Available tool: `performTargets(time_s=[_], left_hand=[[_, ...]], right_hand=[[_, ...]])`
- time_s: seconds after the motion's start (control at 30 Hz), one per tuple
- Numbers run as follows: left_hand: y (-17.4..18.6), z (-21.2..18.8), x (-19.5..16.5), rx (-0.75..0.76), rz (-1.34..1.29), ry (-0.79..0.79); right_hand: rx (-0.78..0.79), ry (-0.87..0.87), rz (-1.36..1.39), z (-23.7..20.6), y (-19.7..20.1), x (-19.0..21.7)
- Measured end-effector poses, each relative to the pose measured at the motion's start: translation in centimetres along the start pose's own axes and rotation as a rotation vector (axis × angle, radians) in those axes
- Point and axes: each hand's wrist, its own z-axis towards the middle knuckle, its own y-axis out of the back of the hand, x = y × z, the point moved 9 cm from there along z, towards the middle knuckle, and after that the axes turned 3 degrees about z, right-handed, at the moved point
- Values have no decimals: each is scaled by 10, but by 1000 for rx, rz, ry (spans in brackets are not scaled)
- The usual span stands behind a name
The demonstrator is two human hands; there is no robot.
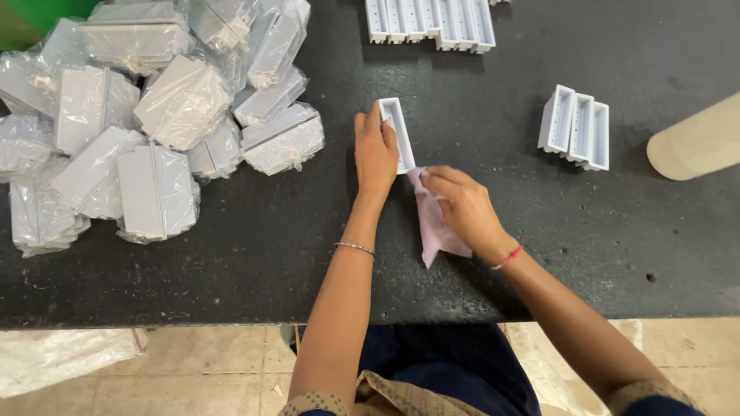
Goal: The person wipes white plastic rectangular parts with a cloth on a dark worktable. They pick up each part, wipe its surfaces, and place it back in a row. A white bottle is visible nearby, but the person does not use it during the clip.
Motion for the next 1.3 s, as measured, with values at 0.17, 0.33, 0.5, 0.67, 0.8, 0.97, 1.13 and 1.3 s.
performTargets(time_s=[0.17, 0.33, 0.5, 0.67, 0.8, 0.97, 1.13, 1.3], left_hand=[[18, -10, -18, -96, -23, -90], [23, -19, -32, -7, 3, 143], [-19, -35, -70, 171, 160, 93], [-83, -34, -78, 238, 283, 51], [-152, -20, -101, 273, 288, -161], [-256, 2, -136, 340, 227, -236], [-333, 22, -159, 374, 312, -264], [-371, 49, -177, 352, 433, -348]], right_hand=[[-29, -124, 122, -21, 21, -28], [-83, -162, 290, -21, 71, -96], [-88, -338, 496, -30, 91, -175], [22, -286, 654, -48, 87, -208], [211, -278, 663, -58, 77, -210], [280, -151, 728, -61, 86, -204], [287, -217, 688, -66, 100, -233], [306, -204, 637, -63, 102, -252]])
